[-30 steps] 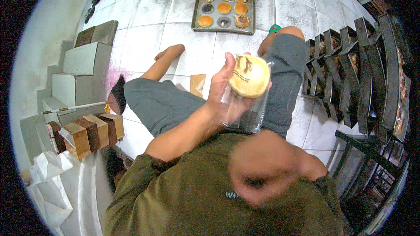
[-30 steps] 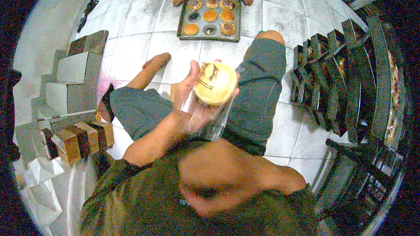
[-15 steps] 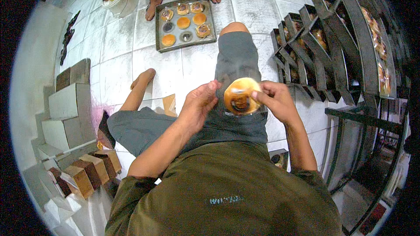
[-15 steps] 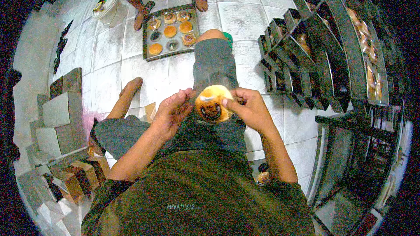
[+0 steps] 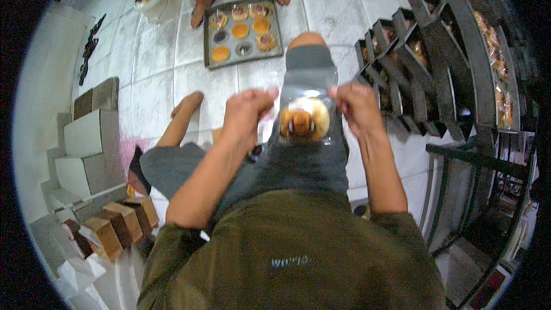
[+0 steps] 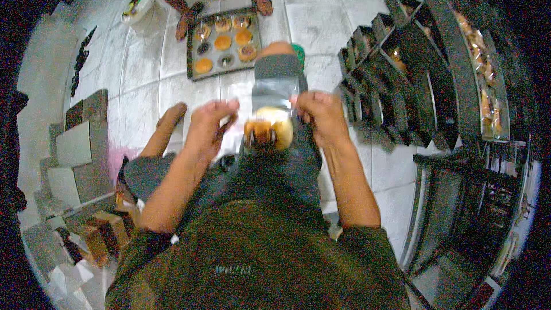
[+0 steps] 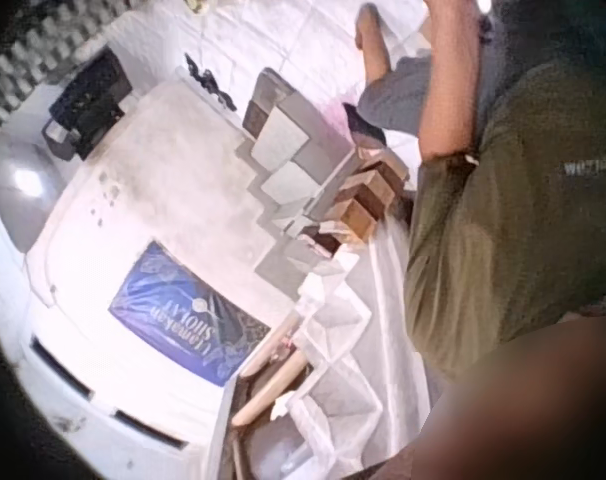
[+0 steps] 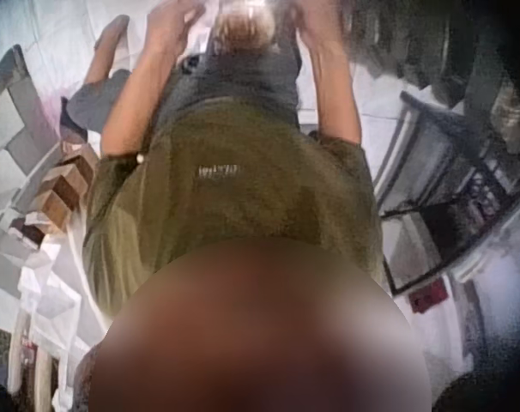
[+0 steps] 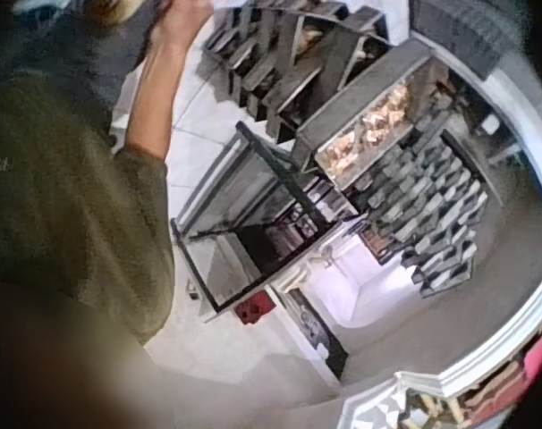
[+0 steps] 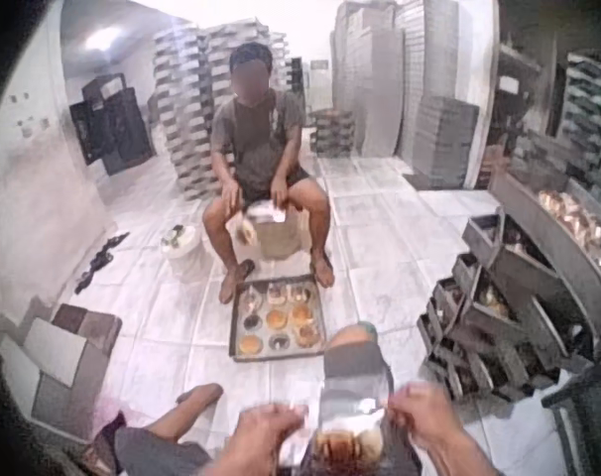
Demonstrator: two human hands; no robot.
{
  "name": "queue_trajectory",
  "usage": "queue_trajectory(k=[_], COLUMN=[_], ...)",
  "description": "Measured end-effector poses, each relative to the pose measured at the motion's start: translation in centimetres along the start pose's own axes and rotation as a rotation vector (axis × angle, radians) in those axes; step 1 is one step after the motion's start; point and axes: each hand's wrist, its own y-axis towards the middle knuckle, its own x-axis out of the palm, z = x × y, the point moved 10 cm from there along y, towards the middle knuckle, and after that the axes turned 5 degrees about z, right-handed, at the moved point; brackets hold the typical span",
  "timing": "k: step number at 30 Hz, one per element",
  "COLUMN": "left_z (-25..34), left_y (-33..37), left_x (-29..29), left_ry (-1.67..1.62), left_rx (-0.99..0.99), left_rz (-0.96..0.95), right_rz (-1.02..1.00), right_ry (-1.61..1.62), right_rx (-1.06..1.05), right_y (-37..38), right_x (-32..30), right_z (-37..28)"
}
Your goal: The person sits on the floor and packages individual buns into clear plastic bags. They pick each bun from a metal tray, place it into a bag, seal the bag, and then place the packaged bun onto a rolling rack. The process is repeated for multiple buns.
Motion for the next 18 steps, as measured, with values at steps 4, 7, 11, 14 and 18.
queue_trajectory(k=[4,7,11,14,18], left_z=[2.5,-0.5,-8.8,-10.6,-8.5], left_y=[-0.7,-2.9,-4.6,-4.2,-3.5], left_x=[0.5,-0.6,-2.2,-2.1,-1.1], left_ry=[-0.073,0.010,0.160,0.368,0.624], left_rx=[0.160,0.155,-0.024,0.067,0.326], left_rz=[-0.179,-0.206,-0.192,-0.256,-0.258], right_rz=[-0.057,-0.083,-0.015,0.040,0.136], right_ry=[0.020,-0.145,-0.221,-0.252,-0.206], right_rx=[-0.073,-0.108,0.101,0.132,0.042], right_y=[-2.8,-6.8,-9.8,-10.0,-9.1], right_x=[0.4,-0.6,-4.0,-5.4,-5.5], right_z=[-3.1,-2.3,5.9,9.1,6.0])
